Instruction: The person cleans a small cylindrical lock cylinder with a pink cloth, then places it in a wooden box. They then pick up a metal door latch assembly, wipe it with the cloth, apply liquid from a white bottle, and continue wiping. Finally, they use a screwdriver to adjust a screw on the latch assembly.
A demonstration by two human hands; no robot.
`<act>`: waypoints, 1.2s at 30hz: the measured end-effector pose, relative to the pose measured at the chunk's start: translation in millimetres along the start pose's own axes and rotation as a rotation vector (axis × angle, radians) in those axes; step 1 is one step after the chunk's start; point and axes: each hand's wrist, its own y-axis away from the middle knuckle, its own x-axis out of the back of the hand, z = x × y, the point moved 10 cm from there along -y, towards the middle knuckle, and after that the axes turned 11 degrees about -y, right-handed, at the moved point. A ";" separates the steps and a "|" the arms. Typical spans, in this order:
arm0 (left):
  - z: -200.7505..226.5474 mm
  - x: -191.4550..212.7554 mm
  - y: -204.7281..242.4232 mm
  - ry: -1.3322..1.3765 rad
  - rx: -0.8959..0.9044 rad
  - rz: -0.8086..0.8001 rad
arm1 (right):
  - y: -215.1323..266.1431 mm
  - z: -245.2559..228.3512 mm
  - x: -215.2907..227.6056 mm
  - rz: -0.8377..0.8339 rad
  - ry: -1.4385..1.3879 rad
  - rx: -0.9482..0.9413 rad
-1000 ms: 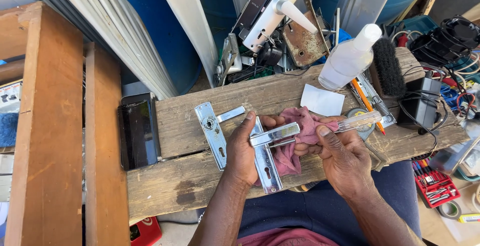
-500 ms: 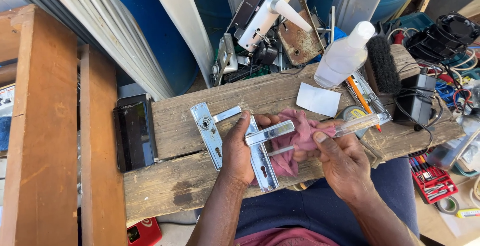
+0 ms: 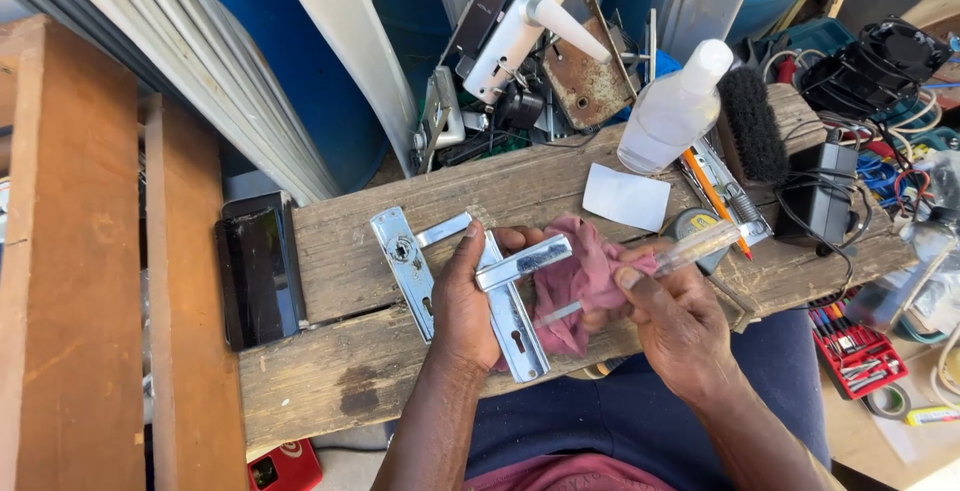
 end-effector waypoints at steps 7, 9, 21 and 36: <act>-5.6 -0.7 -1.7 -0.006 0.004 -0.018 | 5.7 -2.7 8.2 0.081 0.004 0.047; 3.5 0.7 -0.5 -0.024 -0.039 0.040 | 0.7 -9.4 -7.9 0.001 0.027 0.101; 12.1 -6.6 10.5 -0.067 -0.106 0.076 | -16.7 -17.8 1.4 0.168 0.773 -0.301; 10.8 -0.6 6.5 -0.068 -0.078 0.050 | 17.3 -17.1 -99.5 -0.465 0.989 0.160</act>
